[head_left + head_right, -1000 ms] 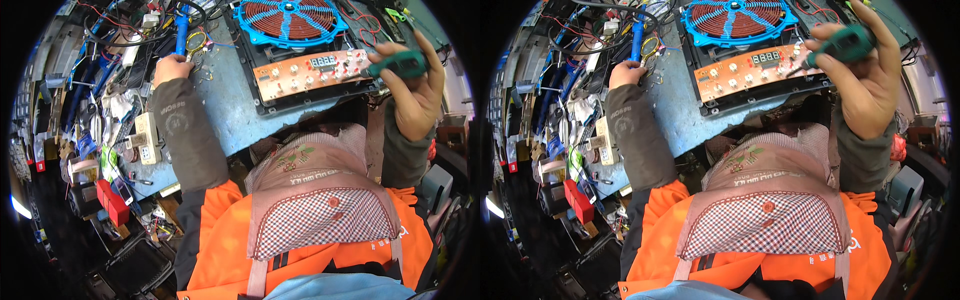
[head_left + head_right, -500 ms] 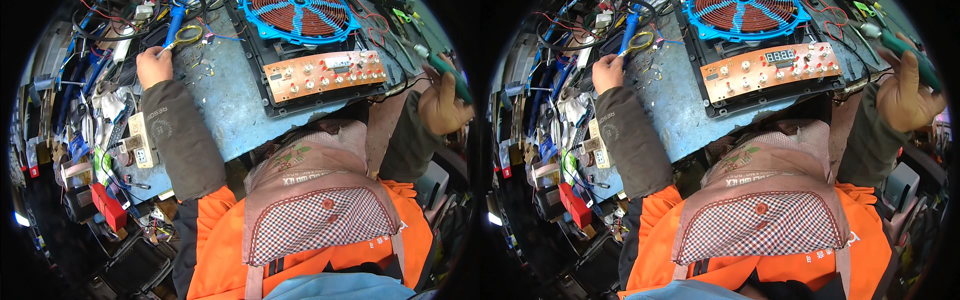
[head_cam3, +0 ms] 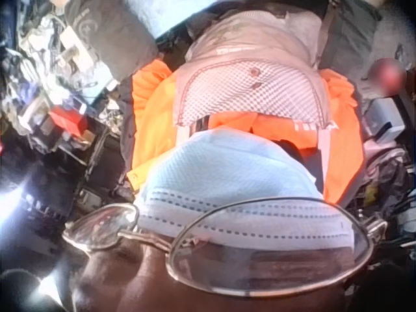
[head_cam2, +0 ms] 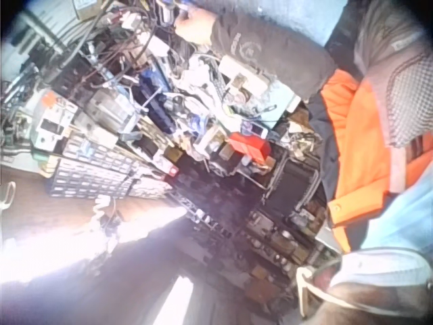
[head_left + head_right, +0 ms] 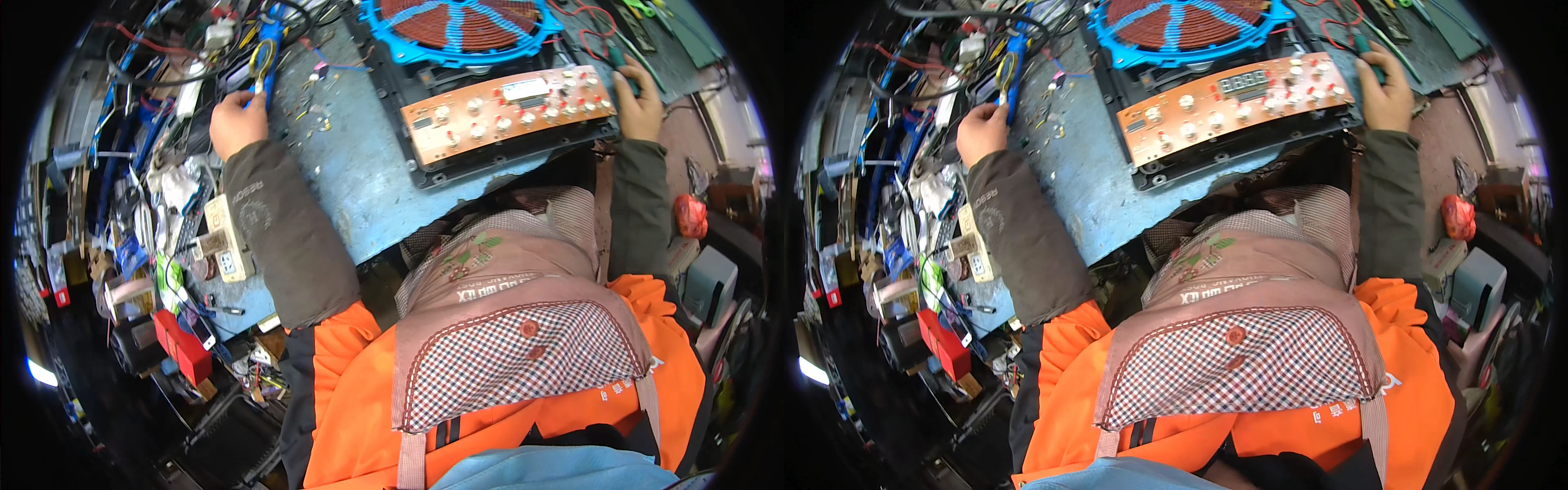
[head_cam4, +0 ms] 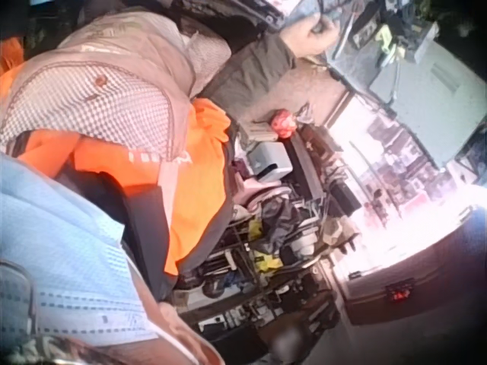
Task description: The person uses a screwdriver to remove and reattach screws on a blue fan and a circuit board with a digital display, then handles a black induction cooktop, removing its back cover and manipulating internal components. The person works at a cluttered bench with tools and wires.
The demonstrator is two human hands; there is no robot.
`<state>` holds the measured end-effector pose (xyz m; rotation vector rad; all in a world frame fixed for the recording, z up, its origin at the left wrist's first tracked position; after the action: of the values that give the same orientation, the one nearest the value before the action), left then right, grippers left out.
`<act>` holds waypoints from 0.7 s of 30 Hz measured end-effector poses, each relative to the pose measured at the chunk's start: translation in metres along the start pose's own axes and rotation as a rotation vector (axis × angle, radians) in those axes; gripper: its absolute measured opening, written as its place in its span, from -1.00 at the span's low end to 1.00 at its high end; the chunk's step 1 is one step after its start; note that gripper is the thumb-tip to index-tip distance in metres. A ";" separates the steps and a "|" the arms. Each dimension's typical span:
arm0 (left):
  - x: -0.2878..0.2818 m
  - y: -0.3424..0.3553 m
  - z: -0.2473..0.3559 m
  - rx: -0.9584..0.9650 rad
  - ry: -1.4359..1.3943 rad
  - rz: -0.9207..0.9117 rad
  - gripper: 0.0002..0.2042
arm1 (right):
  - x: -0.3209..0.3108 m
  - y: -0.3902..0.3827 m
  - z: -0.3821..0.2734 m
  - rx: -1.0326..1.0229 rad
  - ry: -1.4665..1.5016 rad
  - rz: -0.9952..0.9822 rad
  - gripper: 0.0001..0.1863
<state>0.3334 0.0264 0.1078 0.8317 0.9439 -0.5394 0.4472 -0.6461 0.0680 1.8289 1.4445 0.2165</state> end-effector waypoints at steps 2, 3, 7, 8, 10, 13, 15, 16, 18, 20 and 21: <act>0.009 0.006 -0.011 0.111 0.024 -0.009 -0.67 | 0.011 0.000 -0.009 -0.028 -0.035 -0.061 -0.77; 0.017 0.012 -0.021 0.114 0.007 -0.015 -0.66 | 0.007 -0.001 -0.013 -0.008 0.057 -0.014 -0.76; 0.019 0.014 -0.020 0.195 -0.040 0.015 -0.66 | -0.034 -0.024 -0.042 -0.025 0.020 0.195 -0.75; 0.014 0.012 -0.014 0.199 -0.023 0.029 -0.67 | -0.047 -0.035 -0.052 -0.027 -0.047 0.243 -0.75; -0.003 0.004 -0.005 0.203 -0.028 0.110 -0.69 | -0.069 -0.064 -0.041 0.012 0.020 0.319 -0.78; -0.020 -0.007 0.004 0.193 -0.046 0.211 -0.72 | -0.094 -0.117 -0.032 0.086 -0.036 0.307 -0.80; -0.039 -0.014 0.007 0.202 -0.116 0.310 -0.76 | -0.112 -0.153 -0.017 0.167 -0.103 0.295 -0.82; -0.047 -0.022 0.011 0.231 -0.208 0.370 -0.77 | -0.121 -0.176 0.007 0.250 -0.086 0.273 -0.83; -0.061 -0.036 0.032 0.291 -0.510 0.406 -0.73 | -0.142 -0.229 0.074 0.551 -0.113 0.169 -0.86; -0.093 -0.081 0.067 0.240 -0.625 0.438 -0.74 | -0.164 -0.275 0.134 0.771 -0.171 -0.041 -0.78; -0.092 -0.103 0.084 0.228 -0.651 0.285 -0.75 | -0.176 -0.311 0.171 0.896 -0.273 -0.240 -0.70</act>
<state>0.2547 -0.0971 0.1762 0.8954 0.1652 -0.6209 0.2507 -0.8652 -0.1971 2.1940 1.6712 -0.9018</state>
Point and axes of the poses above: each hand's wrist, its own y-axis towards the middle knuckle, its own x-axis out of the palm, z = x × y, the point moved 10 cm from there along y, towards the middle knuckle, and after that the axes turned 5 degrees about y, right-handed, at the moved point
